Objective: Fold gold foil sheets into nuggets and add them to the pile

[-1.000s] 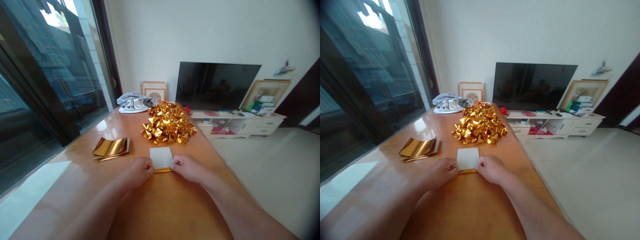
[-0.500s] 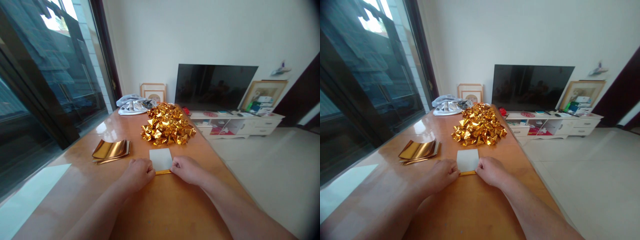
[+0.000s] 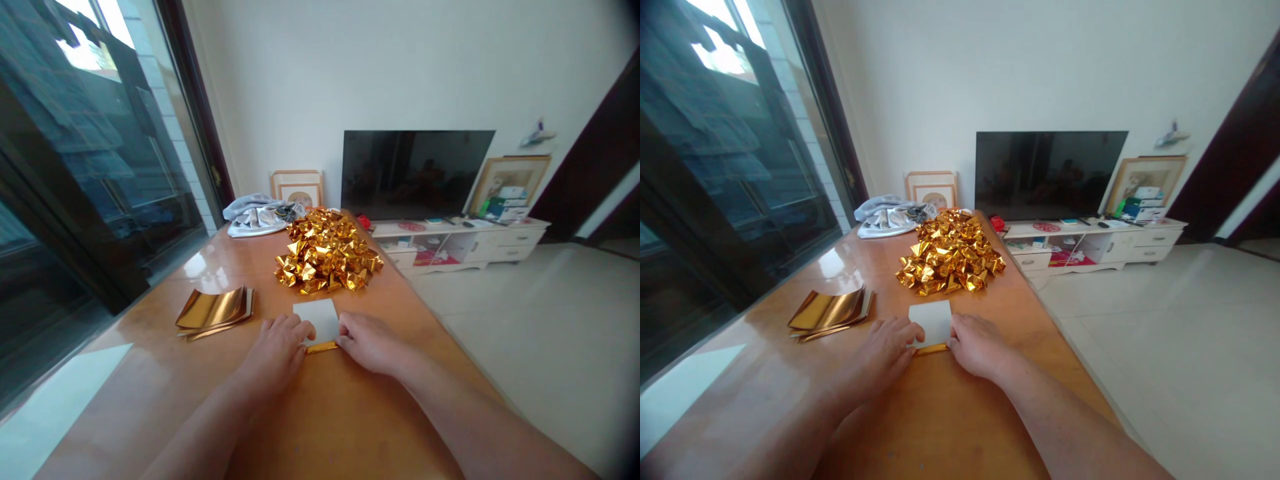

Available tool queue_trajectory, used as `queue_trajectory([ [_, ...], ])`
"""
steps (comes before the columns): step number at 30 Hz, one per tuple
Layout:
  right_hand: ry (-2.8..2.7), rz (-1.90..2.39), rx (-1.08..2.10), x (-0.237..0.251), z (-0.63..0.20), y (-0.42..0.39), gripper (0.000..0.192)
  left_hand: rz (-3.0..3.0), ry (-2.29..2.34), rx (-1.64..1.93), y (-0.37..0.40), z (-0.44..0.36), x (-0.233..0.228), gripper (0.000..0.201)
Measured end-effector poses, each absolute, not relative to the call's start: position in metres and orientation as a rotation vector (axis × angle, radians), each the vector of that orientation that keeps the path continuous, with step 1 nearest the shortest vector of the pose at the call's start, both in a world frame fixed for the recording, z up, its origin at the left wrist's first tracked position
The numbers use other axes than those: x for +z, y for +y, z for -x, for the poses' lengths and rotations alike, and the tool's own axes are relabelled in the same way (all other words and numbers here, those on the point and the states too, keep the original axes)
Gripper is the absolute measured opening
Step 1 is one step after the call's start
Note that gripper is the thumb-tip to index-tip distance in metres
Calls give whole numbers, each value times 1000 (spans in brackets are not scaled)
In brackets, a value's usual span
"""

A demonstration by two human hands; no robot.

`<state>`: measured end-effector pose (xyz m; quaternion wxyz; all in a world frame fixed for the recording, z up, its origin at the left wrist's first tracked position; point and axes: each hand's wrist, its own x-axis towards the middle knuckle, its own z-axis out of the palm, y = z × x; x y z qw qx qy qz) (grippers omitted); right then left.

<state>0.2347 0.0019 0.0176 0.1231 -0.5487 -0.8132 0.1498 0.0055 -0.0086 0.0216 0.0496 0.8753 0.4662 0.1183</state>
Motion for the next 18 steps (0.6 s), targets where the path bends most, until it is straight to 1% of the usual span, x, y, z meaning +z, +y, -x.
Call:
queue_trajectory([
  [3,-2401,1629,430,21,-234,1,10,-2725,1299,304,-12,-10,26,38],
  [6,-2415,1669,420,22,-234,0,13,-2765,1238,225,-12,-12,29,44],
  [12,-2406,1714,446,25,-234,-1,15,-2785,1209,151,-12,-11,30,46],
  [18,-2401,1835,349,33,-239,-1,12,-2792,1220,167,-11,-12,28,46],
])
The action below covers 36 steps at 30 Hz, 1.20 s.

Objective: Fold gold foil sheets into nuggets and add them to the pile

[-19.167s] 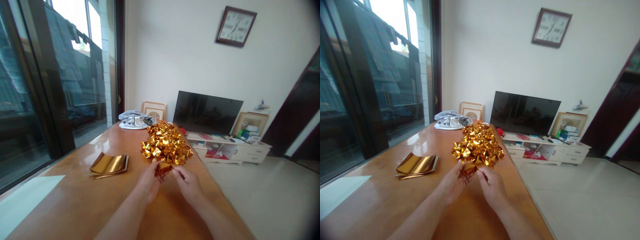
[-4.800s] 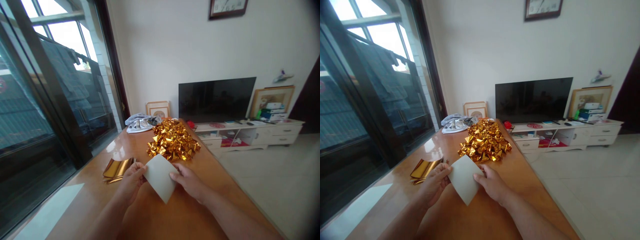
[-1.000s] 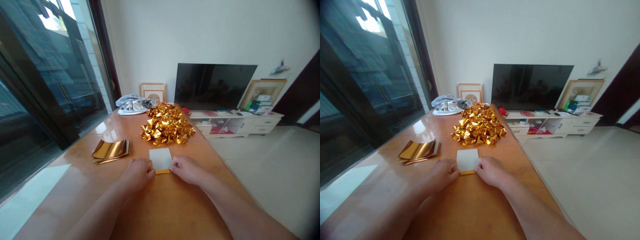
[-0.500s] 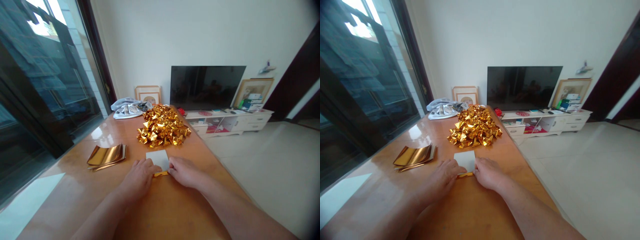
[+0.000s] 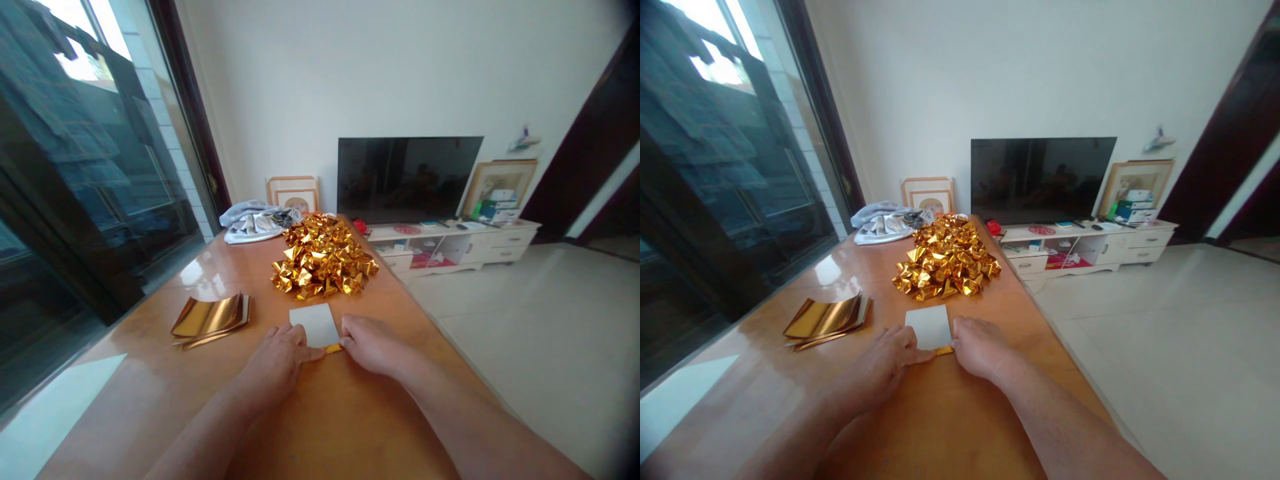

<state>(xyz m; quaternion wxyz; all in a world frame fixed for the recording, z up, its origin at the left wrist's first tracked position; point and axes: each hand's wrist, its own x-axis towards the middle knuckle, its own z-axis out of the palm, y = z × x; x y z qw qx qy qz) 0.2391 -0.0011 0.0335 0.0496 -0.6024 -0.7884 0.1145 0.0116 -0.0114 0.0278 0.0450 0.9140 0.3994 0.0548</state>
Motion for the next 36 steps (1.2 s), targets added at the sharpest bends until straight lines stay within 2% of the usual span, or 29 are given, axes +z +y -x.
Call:
queue_trajectory([
  [3,-2368,1881,249,41,-240,-4,13,-2791,1219,166,-11,-11,27,47],
  [6,-2482,1735,241,48,-237,-15,19,-2783,1220,155,-11,-11,28,47],
  [10,-2753,1542,292,47,-231,-36,35,-2776,1229,157,-12,-11,30,46],
  [13,-2808,1573,255,42,-229,-45,51,-2769,1233,157,-12,-11,30,46],
  [16,-2824,1625,257,41,-230,-46,58,-2762,1241,162,-12,-11,29,45],
  [25,-2875,1689,247,51,-237,-43,55,-2791,1272,158,-14,-12,29,43],
  [32,-2742,1817,291,56,-238,-38,32,-2828,1278,158,-14,-12,29,42],
  [36,-2681,1753,222,59,-237,-33,36,-2844,1267,175,-15,-13,29,43],
])
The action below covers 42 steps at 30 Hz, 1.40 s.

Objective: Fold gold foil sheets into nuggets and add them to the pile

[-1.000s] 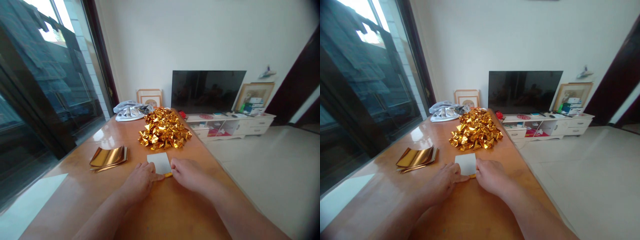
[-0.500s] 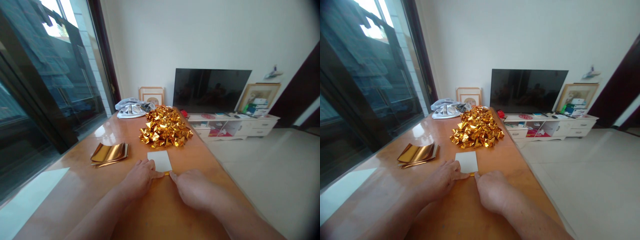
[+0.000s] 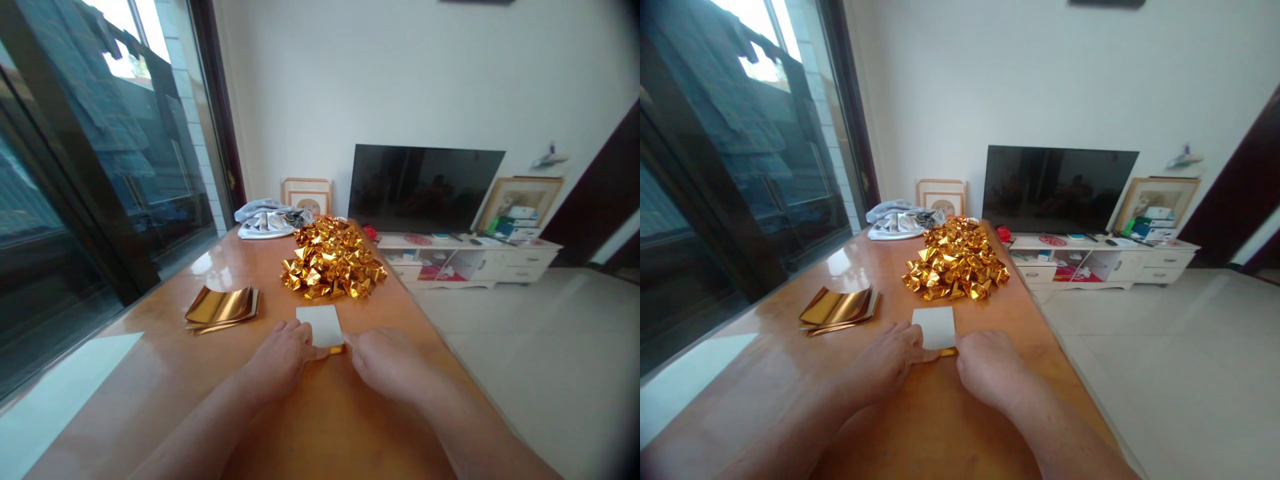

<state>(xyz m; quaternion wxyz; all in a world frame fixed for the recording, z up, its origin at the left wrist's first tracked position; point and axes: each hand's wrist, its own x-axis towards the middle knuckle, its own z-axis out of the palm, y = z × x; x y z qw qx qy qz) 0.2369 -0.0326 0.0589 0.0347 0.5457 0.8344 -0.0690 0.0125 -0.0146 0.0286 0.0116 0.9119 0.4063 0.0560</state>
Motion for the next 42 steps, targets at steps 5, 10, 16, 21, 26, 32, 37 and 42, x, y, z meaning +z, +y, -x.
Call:
queue_trajectory([
  [5,2624,-1505,-216,54,-239,-34,34,-2860,1272,177,-18,-14,33,37],
  [10,2602,-1495,-248,53,-245,-31,31,-2900,1273,137,-23,-22,38,32],
  [16,2582,-1499,-323,61,-247,-26,28,-2941,1256,16,-27,-34,46,30],
  [21,2578,-1493,-352,63,-246,-25,30,-2954,1264,-62,-29,-41,56,34],
  [26,2573,-1519,-398,65,-246,-24,29,-2981,1383,-187,-37,-53,57,42],
  [32,2596,-1501,-400,60,-248,-20,30,-2959,1496,-141,-51,-55,51,36],
  [37,2605,-1490,-424,59,-249,-20,32,-2878,1540,-90,-62,-42,53,33],
  [42,2592,-1530,-437,59,-250,-20,32,-2832,1615,-67,-67,-25,53,31],
])
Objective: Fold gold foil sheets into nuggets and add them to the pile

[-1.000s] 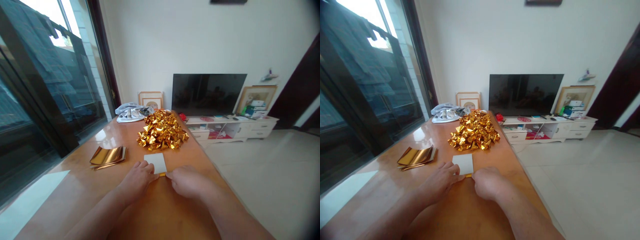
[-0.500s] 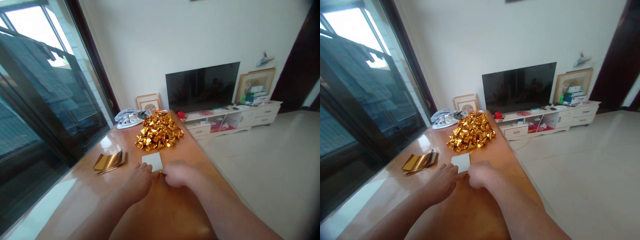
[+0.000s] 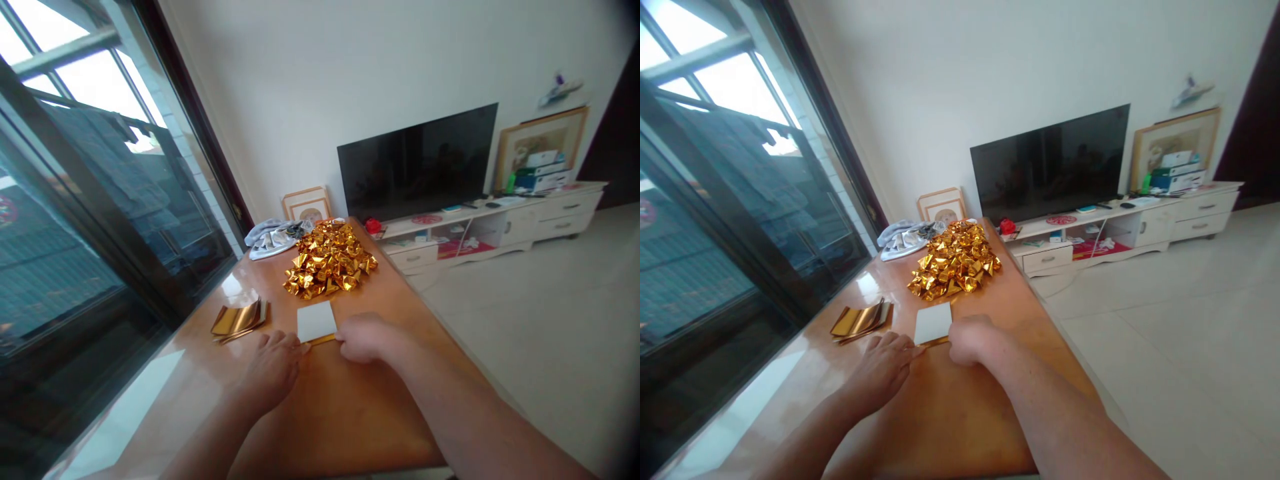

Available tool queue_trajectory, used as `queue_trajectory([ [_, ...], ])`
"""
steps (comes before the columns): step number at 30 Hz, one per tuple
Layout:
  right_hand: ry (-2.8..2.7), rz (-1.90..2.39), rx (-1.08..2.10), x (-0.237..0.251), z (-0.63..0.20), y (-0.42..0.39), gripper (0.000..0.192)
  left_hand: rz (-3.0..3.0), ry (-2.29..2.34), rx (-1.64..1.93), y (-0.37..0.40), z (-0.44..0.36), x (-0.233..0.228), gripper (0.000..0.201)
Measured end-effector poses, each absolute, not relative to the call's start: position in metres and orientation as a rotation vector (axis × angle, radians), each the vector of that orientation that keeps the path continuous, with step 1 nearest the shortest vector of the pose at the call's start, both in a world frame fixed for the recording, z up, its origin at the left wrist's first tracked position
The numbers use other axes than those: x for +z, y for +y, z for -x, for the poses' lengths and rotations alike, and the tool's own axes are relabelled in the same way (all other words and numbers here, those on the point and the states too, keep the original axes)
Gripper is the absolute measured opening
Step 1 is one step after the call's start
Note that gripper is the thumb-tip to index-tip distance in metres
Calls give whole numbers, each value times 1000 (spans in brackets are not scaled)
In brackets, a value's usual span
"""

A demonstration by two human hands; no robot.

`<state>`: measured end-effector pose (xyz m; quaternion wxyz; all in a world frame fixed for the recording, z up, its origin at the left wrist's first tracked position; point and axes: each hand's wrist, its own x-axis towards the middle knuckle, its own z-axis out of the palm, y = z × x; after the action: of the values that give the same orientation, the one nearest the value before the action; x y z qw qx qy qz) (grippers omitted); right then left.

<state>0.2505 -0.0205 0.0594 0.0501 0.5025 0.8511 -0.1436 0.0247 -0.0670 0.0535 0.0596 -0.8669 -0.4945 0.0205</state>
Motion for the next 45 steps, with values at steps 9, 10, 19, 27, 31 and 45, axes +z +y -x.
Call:
queue_trajectory([
  [9,2596,-1528,-454,53,-252,-18,34,2596,-1605,-2,-72,-6,46,34],
  [10,2586,-1518,-457,54,-251,-18,34,2596,-1619,-15,-72,-4,45,35],
  [19,2559,-1526,-489,58,-251,-18,34,2532,-1698,-151,-70,-1,38,34],
  [27,2641,-1628,-487,51,-248,-16,30,2538,-1694,-342,-60,-7,31,23],
  [31,2704,-1620,-447,46,-249,-13,30,2569,-1674,-460,-47,-12,24,18],
  [45,2838,-1701,-435,46,-249,-8,32,2616,-1889,-742,-25,-11,12,10],
])
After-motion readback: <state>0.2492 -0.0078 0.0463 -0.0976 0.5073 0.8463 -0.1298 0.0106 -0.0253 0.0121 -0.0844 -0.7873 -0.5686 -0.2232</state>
